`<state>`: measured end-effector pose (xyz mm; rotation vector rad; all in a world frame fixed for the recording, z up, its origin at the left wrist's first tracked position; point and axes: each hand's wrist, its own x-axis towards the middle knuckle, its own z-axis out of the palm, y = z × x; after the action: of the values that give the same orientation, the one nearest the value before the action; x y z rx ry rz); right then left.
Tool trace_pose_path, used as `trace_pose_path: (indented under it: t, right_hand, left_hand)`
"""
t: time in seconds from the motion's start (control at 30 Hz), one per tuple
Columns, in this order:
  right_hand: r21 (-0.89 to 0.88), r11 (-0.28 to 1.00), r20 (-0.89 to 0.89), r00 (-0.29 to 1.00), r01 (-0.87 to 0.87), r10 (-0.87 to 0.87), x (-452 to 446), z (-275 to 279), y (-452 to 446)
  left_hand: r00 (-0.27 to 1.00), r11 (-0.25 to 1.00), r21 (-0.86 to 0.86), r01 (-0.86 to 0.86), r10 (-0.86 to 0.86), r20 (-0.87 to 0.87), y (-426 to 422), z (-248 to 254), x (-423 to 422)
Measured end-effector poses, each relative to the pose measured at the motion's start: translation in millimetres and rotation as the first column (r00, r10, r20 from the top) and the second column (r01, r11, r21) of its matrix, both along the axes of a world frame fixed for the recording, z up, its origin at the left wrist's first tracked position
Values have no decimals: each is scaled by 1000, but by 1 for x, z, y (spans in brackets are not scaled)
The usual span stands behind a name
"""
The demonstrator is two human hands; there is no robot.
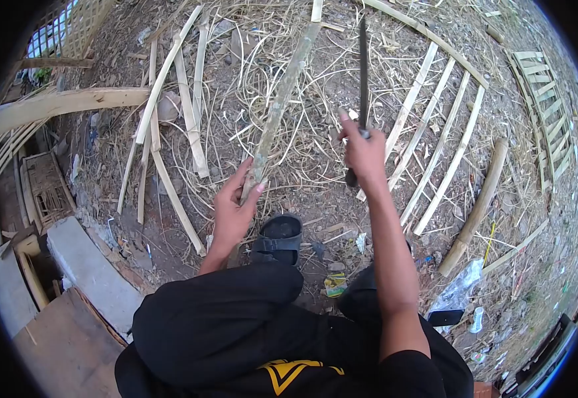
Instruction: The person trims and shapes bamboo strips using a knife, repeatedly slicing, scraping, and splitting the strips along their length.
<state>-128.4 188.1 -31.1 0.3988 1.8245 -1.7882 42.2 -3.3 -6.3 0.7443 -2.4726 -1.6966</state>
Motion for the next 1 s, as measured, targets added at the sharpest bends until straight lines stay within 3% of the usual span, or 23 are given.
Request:
trace_pose_path:
  t: [0.03, 0.2, 0.37, 0.43, 0.47, 0.53, 0.57, 0.63, 0.77, 0.83, 0.97, 1.0]
  right_hand:
    - [-22, 999, 26, 998, -49, 50, 12, 1, -12]
    - [-202, 976, 141, 984, -80, 110, 46, -6, -49]
    - [-189, 982, 139, 990, -5, 32, 50, -12, -53]
    - [-149, 989, 107, 994, 20, -4, 46, -14, -51]
    - [-110, 993, 74, 997, 47, -39, 43, -15, -48]
    - [-92, 995, 77, 997, 36, -29, 38, -17, -44]
    - [-73, 996, 63, 997, 57, -53, 37, -16, -43]
    - [-36, 995, 46, 995, 93, -91, 35, -18, -42]
    - [-18, 994, 15, 994, 105, -105, 35, -14, -41]
    - [-75, 992, 31, 995, 102, -100, 34, -17, -41]
    - [-28, 999, 21, 999, 42, -42, 30, -8, -38]
    - [-97, 994, 57, 998, 47, -41, 29, -4, -37]
  left_hand:
    - [996, 985, 155, -72, 63, 64, 4, 5, -3]
    - [994, 978, 210, -12, -10, 106, 5, -3, -4]
    - [998, 970, 241, 10, -24, 54, 10, -6, -3]
    - [970, 975, 219, 41, -91, 226, 10, 4, -3]
    - [970, 974, 222, 44, -95, 223, 10, 5, -1]
    - [939, 990, 100, 98, -126, 321, 10, 5, 3]
    - [938, 989, 104, 102, -130, 320, 11, 4, 4]
    - [941, 979, -95, 178, -141, 307, 14, 3, 4]
    - [921, 965, -107, 239, -190, 340, 19, 13, 1]
    - [932, 972, -18, 235, -220, 287, 21, 0, 7]
    - [960, 974, 99, 203, -218, 175, 21, -22, 14]
    - [947, 944, 300, 137, -214, 241, 20, -16, 10]
